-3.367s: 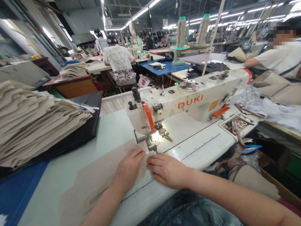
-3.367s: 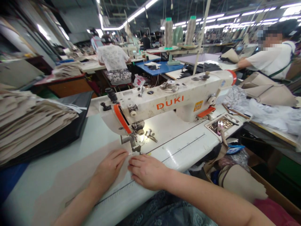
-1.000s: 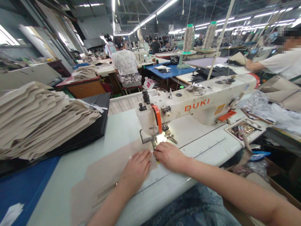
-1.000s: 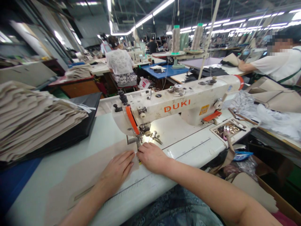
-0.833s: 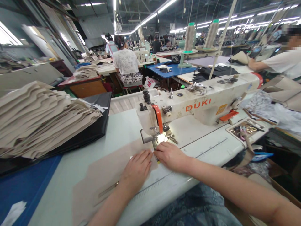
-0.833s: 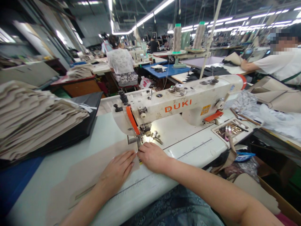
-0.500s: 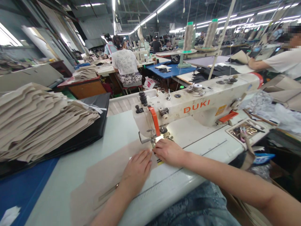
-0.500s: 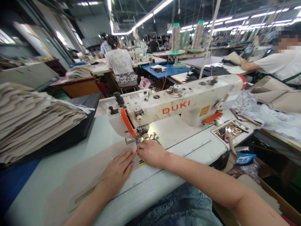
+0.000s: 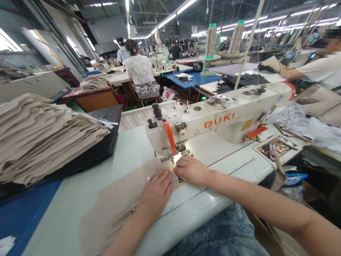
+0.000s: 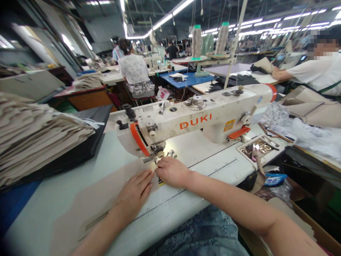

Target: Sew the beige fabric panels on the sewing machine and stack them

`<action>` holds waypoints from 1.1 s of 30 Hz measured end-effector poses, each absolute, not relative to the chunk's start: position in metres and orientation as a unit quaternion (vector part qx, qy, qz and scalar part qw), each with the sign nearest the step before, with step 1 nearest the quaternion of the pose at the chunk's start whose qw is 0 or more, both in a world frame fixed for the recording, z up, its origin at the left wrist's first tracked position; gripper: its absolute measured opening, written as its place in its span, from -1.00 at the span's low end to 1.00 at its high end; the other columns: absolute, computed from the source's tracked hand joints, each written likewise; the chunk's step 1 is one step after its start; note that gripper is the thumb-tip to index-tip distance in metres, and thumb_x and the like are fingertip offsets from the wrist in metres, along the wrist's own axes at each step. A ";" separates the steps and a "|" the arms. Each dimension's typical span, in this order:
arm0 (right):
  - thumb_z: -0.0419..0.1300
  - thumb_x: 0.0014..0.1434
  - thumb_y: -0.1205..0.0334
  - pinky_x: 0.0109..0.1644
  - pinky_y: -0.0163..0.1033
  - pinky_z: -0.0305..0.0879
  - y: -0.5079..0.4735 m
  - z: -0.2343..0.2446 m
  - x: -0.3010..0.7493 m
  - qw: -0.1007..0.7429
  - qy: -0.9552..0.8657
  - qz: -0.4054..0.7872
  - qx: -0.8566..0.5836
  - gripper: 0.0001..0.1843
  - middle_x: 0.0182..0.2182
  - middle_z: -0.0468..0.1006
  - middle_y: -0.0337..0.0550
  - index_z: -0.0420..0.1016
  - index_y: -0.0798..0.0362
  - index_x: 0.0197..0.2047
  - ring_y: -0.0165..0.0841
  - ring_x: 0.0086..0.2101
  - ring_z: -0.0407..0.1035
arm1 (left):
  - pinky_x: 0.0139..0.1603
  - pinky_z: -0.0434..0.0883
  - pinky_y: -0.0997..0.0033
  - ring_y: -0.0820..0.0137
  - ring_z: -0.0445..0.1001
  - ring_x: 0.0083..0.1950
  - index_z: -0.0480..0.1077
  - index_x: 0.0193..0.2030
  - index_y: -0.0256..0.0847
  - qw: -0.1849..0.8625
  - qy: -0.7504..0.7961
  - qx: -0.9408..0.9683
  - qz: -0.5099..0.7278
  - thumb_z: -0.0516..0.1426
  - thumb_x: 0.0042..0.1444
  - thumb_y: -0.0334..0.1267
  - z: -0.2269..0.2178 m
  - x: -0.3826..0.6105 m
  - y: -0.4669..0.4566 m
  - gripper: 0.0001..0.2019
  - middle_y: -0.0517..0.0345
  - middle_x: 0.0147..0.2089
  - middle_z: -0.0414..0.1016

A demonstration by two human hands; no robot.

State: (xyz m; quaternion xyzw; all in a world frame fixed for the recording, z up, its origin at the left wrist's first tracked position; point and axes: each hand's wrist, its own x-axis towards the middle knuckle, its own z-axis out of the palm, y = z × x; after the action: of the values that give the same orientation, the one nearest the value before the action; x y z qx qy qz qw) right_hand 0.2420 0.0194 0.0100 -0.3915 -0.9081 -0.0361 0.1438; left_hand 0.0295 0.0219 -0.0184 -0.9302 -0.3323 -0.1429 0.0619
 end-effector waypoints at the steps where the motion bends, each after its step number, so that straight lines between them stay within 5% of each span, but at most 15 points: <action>1: 0.13 0.31 0.35 -0.14 -0.21 0.24 0.022 0.010 0.242 0.144 -0.907 -0.038 -0.395 -0.83 -0.33 0.52 -0.06 0.55 0.14 -0.26 -0.26 -0.26 0.35 | 0.19 0.38 0.20 0.26 0.42 0.19 0.41 0.17 -0.28 0.062 -0.335 -0.929 -0.141 -0.13 0.36 -0.24 -0.019 0.031 0.025 -0.58 -0.06 0.16 0.50; 33: -0.01 0.38 0.34 -0.16 -0.16 0.19 0.035 -0.003 0.243 0.169 -0.886 -0.038 -0.431 -0.70 -0.37 0.50 -0.06 0.53 0.16 -0.27 -0.26 -0.30 0.32 | 0.13 0.43 0.07 0.18 0.45 0.14 0.42 0.14 -0.31 0.063 -0.301 -0.932 -0.194 -0.13 0.36 -0.28 -0.022 0.041 0.051 -0.61 -0.10 0.15 0.50</action>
State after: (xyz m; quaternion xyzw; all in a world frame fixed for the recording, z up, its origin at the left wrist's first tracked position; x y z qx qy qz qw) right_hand 0.2432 0.0355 -0.0029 -0.4310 -0.8857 -0.0378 0.1686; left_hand 0.0412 0.0511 -0.0216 -0.9315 -0.3013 -0.1939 0.0627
